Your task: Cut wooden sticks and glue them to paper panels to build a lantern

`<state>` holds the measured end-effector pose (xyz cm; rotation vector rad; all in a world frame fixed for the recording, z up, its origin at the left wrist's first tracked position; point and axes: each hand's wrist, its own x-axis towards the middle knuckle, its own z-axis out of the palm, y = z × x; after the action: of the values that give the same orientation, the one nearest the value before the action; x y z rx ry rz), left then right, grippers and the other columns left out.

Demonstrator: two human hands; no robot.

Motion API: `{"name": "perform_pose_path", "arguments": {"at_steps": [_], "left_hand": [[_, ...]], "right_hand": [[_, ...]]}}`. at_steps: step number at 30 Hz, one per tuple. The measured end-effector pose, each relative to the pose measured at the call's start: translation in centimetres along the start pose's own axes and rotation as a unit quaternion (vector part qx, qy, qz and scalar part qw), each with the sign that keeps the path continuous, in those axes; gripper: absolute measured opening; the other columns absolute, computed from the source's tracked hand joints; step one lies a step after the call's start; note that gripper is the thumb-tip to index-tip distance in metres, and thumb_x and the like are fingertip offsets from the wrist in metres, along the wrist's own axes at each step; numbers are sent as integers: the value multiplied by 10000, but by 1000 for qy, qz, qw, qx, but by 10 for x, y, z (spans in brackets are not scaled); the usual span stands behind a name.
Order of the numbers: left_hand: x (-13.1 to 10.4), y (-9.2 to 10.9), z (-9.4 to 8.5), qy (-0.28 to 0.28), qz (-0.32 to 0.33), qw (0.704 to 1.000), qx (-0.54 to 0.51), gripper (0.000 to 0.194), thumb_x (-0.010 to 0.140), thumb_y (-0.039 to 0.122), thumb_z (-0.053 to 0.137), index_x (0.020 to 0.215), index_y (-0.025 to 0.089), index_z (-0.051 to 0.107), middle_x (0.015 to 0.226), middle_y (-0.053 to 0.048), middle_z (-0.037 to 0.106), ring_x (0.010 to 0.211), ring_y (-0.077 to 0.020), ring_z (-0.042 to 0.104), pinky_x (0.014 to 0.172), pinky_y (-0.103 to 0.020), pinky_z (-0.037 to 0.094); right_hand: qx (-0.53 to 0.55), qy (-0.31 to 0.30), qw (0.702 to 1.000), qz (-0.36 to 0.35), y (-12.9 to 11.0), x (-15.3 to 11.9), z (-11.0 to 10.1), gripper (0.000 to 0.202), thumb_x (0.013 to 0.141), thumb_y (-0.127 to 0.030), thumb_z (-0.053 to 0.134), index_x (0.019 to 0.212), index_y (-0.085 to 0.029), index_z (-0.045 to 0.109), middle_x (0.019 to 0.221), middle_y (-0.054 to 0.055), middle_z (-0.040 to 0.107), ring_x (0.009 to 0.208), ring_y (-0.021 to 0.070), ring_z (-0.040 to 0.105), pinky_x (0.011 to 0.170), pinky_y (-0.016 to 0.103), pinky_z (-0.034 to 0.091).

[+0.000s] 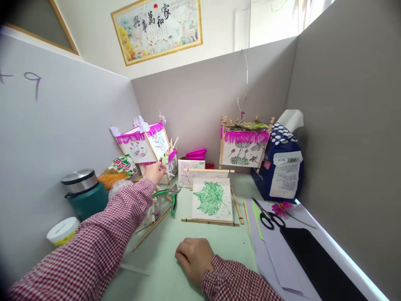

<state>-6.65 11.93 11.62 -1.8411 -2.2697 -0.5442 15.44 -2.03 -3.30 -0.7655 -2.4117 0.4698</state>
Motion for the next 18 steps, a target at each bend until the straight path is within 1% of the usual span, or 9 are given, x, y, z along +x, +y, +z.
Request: {"name": "perform_pose_path", "arguments": {"at_steps": [2, 4, 6, 8, 10, 12, 15, 16, 18], "left_hand": [[1, 5, 21, -17, 17, 1000, 16, 266, 864, 308, 468, 1052, 147, 564, 1033, -76, 604, 992, -195, 553, 877, -395, 429], [1, 6, 38, -48, 34, 998, 31, 290, 856, 327, 490, 1076, 148, 547, 1095, -79, 568, 981, -193, 550, 846, -411, 453], [1, 5, 49, -88, 50, 994, 44, 294, 850, 322, 503, 1088, 152, 541, 1114, -80, 555, 964, -189, 555, 822, -399, 471], [1, 4, 53, -120, 61, 989, 57, 288, 848, 313, 508, 1082, 149, 543, 1103, -79, 560, 953, -186, 560, 813, -393, 477], [0, 4, 50, -132, 67, 987, 68, 296, 849, 320, 507, 1081, 140, 543, 1103, -83, 563, 963, -188, 558, 826, -413, 468], [-2, 6, 40, -130, 73, 986, 75, 281, 845, 323, 508, 1062, 155, 568, 1105, -81, 578, 1003, -200, 550, 870, -405, 441], [-5, 6, 17, -133, 85, 984, 77, 199, 810, 286, 547, 964, 206, 646, 1039, -47, 639, 1048, -216, 546, 912, -295, 396], [-6, 4, 8, -139, 88, 983, 78, 174, 797, 277, 563, 923, 208, 660, 1001, -37, 655, 1031, -213, 557, 907, -280, 396], [-10, -2, -7, -156, 84, 981, 79, 164, 791, 284, 577, 885, 176, 656, 943, -37, 663, 955, -192, 586, 874, -314, 426]], "right_hand": [[-1, 3, 1000, 3, 1, 0, 0, 159, 841, -255, 474, 800, -215, 621, 770, -11, 651, 695, 121, 586, 645, 222, 377], [-4, 5, 1000, 5, 1, 0, 1, 157, 840, -264, 478, 796, -218, 621, 763, -14, 649, 688, 119, 585, 640, 222, 375], [-4, 6, 1000, 3, 2, -1, 1, 156, 839, -266, 478, 796, -219, 621, 759, -15, 646, 682, 117, 584, 633, 219, 374], [-2, 6, 1000, 1, 2, -1, 2, 153, 838, -265, 478, 799, -219, 619, 759, -15, 644, 684, 115, 584, 633, 217, 375], [0, 5, 1000, 0, 3, -1, 3, 150, 838, -269, 480, 803, -218, 617, 764, -15, 643, 691, 116, 584, 638, 217, 376], [0, 5, 1000, 1, 4, 0, 3, 152, 841, -270, 478, 805, -219, 617, 767, -15, 643, 695, 118, 583, 642, 220, 377], [0, 2, 1000, 3, 3, 1, 2, 160, 846, -259, 471, 806, -214, 620, 768, -12, 642, 696, 119, 580, 642, 223, 378], [2, 0, 1000, 3, 3, 1, 1, 164, 848, -252, 468, 806, -211, 621, 767, -10, 642, 695, 118, 579, 641, 222, 379], [6, -6, 1000, 2, 2, 1, 1, 172, 850, -242, 462, 804, -206, 623, 769, -6, 642, 697, 118, 577, 643, 222, 382]]}}
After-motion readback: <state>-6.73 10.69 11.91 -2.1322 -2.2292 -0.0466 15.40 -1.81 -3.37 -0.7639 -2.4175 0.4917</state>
